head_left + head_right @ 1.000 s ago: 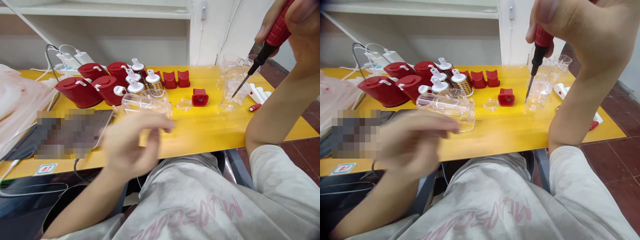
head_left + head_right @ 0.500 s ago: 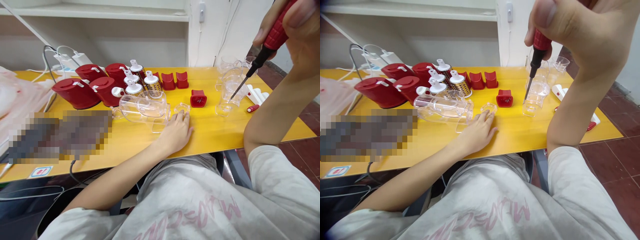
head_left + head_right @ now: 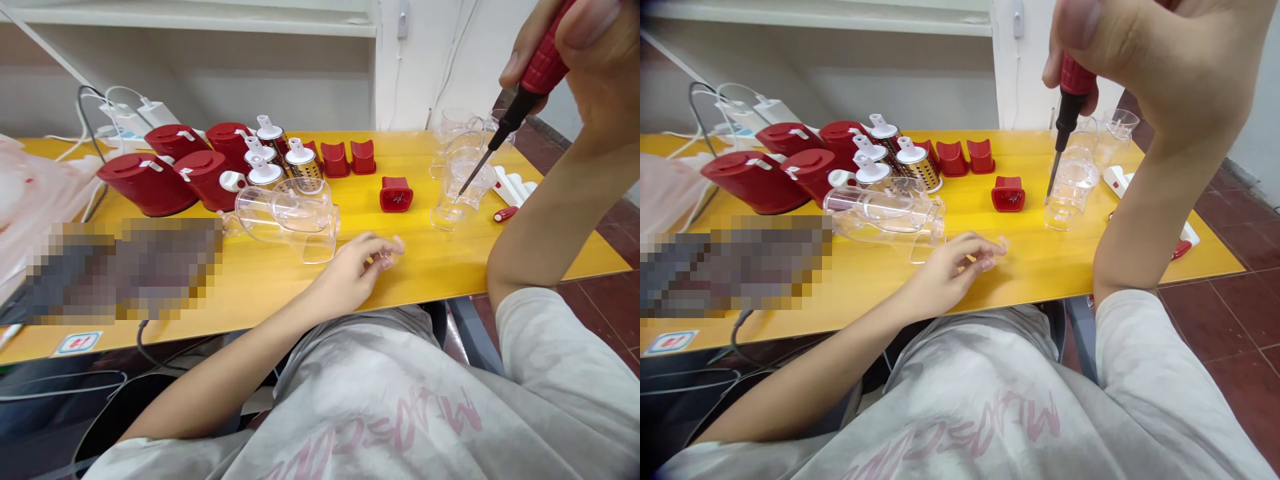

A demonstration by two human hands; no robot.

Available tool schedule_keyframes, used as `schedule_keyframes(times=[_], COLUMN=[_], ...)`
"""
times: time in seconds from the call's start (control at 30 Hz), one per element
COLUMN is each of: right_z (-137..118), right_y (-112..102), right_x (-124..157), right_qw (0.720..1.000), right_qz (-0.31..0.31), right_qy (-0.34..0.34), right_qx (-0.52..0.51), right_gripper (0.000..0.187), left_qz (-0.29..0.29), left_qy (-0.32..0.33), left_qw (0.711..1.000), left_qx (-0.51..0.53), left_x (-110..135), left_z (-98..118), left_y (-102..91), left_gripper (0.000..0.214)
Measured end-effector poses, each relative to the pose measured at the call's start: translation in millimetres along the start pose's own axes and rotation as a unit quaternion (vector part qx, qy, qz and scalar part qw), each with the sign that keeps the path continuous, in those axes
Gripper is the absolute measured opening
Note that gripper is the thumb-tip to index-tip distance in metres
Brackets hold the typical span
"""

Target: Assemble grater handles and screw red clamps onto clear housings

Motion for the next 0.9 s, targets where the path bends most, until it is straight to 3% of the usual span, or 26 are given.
schedule_keyframes(times=[0.17, 0.27, 0.37, 0.47, 0.6, 0.67, 0.73, 0.8, 0.9], right_z=[-8.5, -9.4, -4.9, 0.2, -0.3, 0.0, 0.7, 1.4, 2.9], right_y=[8.7, 13.5, 12.2, 8.6, 9.1, 10.4, 10.3, 8.7, 5.4], right_x=[0.1, -1.5, -3.8, -4.7, -5.2, -6.0, -6.8, -6.9, -5.9], right_qw=[0.991, 0.991, 0.993, 0.994, 0.993, 0.994, 0.994, 0.993, 0.990], right_qz=[-0.033, -0.036, -0.043, -0.043, -0.052, -0.061, -0.068, -0.074, -0.075], right_qy=[-0.053, -0.073, -0.084, -0.061, -0.066, -0.050, -0.047, -0.061, -0.064], right_qx=[0.115, 0.107, 0.077, 0.079, 0.077, 0.074, 0.066, 0.063, 0.096], right_gripper=[0.061, 0.063, 0.069, 0.073, 0.073, 0.074, 0.075, 0.074, 0.068], left_qz=[0.046, 0.053, 0.046, 0.018, -0.036, -0.065, -0.100, -0.146, -0.197], left_qy=[-0.010, -0.055, -0.071, -0.076, -0.129, -0.089, -0.040, -0.033, -0.053], left_qw=[0.955, 0.933, 0.965, 0.997, 0.968, 0.964, 0.964, 0.958, 0.949], left_qx=[0.292, 0.352, 0.249, 0.030, -0.211, -0.241, -0.242, -0.243, -0.239], left_x=[-4.7, -3.9, 2.9, 13.8, 25.8, 26.2, 22.1, 14.6, 1.8], left_z=[-18.8, -33.4, -35.1, -20.6, 1.7, 10.8, 15.9, 15.6, 11.5], left_y=[4.4, 10.2, 9.6, 3.1, -4.8, -6.0, -6.1, -5.8, -4.7], left_gripper=[0.045, 0.047, 0.048, 0.048, 0.052, 0.061, 0.085, 0.104, 0.094])
Point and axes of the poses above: each hand's wrist, its own x-axis away from the middle knuckle, its own y-axis out of the palm, z = x × y, the point moved 3 cm from there along -x, towards the middle knuckle, and after that the axes turned 15 degrees about -z, right-handed, at the moved point
